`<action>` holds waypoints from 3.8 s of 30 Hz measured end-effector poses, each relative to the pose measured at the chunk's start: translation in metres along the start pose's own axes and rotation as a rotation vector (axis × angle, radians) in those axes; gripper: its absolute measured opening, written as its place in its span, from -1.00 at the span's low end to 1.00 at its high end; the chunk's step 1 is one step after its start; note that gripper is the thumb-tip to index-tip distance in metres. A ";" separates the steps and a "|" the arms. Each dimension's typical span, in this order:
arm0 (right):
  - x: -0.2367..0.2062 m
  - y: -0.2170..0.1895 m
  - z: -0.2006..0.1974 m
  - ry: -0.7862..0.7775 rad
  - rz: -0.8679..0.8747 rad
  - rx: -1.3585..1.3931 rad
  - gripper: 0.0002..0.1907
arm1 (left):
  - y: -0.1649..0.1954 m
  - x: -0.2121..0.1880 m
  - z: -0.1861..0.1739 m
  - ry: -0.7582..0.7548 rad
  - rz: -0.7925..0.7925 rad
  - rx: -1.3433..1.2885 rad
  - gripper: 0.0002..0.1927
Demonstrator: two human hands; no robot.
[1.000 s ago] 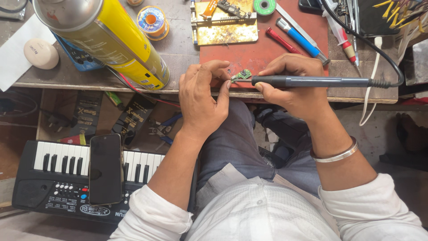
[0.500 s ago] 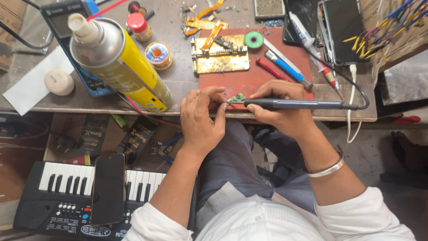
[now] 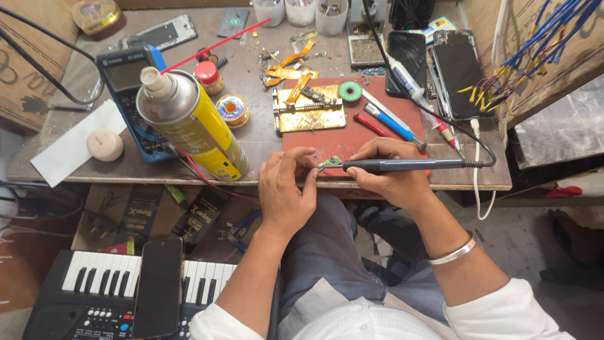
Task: The person solders a small green circuit board on a repair bench, holding the board with one hand while applying a soldering iron to its contacts. They use a blue-handled tool to position components, occasionally reposition the board, and continue soldering different points on the board throughout the episode.
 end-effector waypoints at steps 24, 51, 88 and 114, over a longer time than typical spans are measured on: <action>0.022 -0.025 -0.020 0.274 0.110 0.166 -0.74 | -0.009 0.014 -0.013 0.131 -0.034 -0.014 -0.57; 0.153 -0.097 -0.012 0.341 0.060 -0.325 -0.72 | 0.013 0.009 -0.066 0.027 0.009 0.002 -0.66; -0.006 -0.016 0.020 -0.003 0.100 0.141 -0.74 | -0.020 0.007 -0.038 0.030 0.014 -0.015 -0.58; -0.004 -0.003 0.019 -0.004 -0.161 0.014 -0.77 | -0.036 0.010 -0.011 0.013 0.003 -0.001 -0.55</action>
Point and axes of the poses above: each hand's wrist, its own x-axis towards the middle knuckle, its own z-axis out of the palm, y = z × x, the point moved 7 cm from there along x, towards the middle knuckle, and after that the axes turned 12 degrees about y, right-handed, at the moved point
